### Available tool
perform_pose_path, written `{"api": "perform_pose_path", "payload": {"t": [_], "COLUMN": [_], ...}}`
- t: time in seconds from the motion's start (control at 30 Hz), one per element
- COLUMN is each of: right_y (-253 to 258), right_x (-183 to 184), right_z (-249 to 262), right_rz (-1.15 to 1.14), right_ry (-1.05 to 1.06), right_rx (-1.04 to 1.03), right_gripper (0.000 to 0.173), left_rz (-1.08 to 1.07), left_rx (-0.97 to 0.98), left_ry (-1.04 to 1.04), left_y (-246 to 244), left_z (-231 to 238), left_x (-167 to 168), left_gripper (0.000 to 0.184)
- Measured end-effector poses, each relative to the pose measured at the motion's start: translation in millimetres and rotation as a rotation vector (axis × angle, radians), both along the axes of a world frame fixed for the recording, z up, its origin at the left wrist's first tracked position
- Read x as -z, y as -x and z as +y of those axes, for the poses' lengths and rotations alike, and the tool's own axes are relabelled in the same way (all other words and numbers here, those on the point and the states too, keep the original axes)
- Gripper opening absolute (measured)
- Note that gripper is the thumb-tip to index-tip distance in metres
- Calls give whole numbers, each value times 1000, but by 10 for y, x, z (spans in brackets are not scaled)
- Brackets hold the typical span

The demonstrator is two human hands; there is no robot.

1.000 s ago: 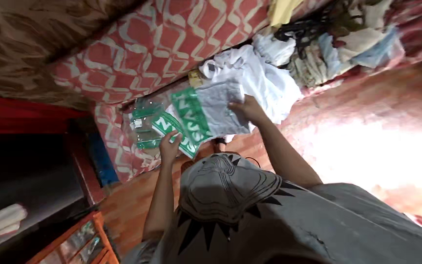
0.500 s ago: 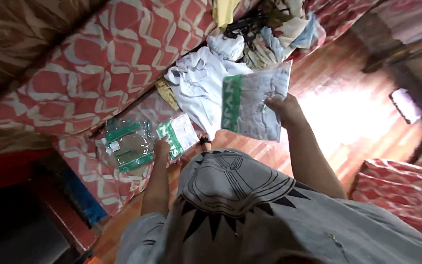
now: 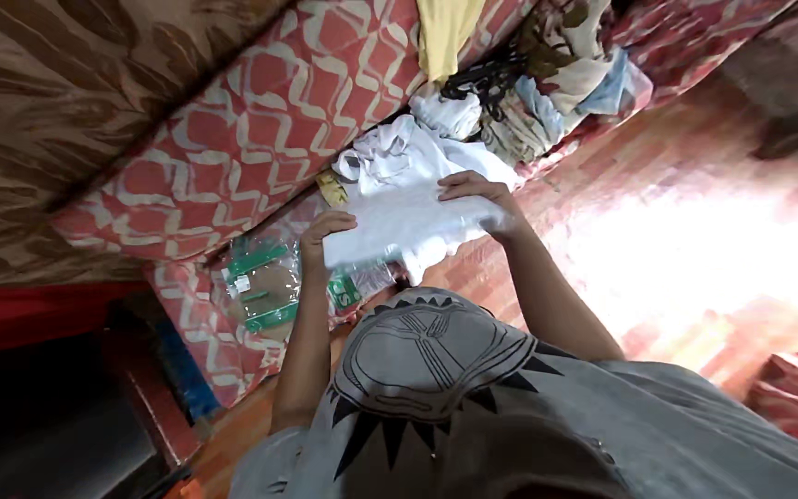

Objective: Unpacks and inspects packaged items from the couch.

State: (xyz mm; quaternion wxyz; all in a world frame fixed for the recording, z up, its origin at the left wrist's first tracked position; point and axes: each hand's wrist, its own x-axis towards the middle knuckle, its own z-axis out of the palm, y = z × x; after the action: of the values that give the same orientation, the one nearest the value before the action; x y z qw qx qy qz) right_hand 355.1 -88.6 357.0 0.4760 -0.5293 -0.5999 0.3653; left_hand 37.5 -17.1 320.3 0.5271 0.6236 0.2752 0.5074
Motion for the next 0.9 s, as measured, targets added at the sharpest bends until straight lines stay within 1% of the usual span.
{"api": "perform_pose_path", "payload": {"t": [0.03,0.1,0.23,0.3,0.37,0.4,0.43,0.47,0.53,0.57,0.6,0.63,0.67,0.73,0.77,0.8,0.83,0.87,0.9], "right_y": [5,61,154,193,207,202,181,142,76,77,76,92,126,204,255,314,326,284,187], "right_x": [-16,-84,-130,-139,-143,-160,-176,-184,-193,-202,-186,-166,-151,-112,-113,-153,-181,-172,-122], "right_z": [34,88,165,185,197,203,221,249,321,358,409,465,514,620,669,695,731,773,797], "right_rz": [12,75,185,265,393,438,462,472,466,456,447,458,483,549,606,665,702,713,707], "right_ry": [-49,-78,-167,-205,-249,-274,-301,-329,-377,-392,-416,-436,-450,-521,-571,-609,-621,-611,-566], "right_rx": [-33,-34,-36,-39,-45,-41,-32,-38,-83,-114,-180,-250,-320,-510,-605,-676,-766,-852,-887], "right_gripper": [23,19,15,14,15,15,15,13,6,6,9,9,12,18,20,21,21,22,25], "left_rz": [1,38,48,75,132,178,269,401,693,786,818,804,748,570,479,404,344,293,253], "left_rx": [-7,-41,-106,-119,-96,-56,15,116,335,383,371,322,244,119,104,123,161,194,210], "left_ry": [-164,-376,-501,-545,-553,-522,-458,-370,-139,-35,33,68,88,89,108,142,189,236,270], "left_y": [47,113,161,189,221,246,289,339,353,300,219,125,26,-158,-234,-290,-326,-350,-372], "left_z": [37,70,-13,-72,-128,-159,-198,-228,-209,-177,-138,-98,-54,76,151,203,221,212,187], "left_x": [-75,-269,-563,-636,-675,-681,-686,-691,-694,-673,-630,-599,-565,-476,-463,-492,-552,-622,-683], "left_gripper": [26,25,17,13,11,11,14,19,35,41,42,42,48,74,86,91,86,71,46]}}
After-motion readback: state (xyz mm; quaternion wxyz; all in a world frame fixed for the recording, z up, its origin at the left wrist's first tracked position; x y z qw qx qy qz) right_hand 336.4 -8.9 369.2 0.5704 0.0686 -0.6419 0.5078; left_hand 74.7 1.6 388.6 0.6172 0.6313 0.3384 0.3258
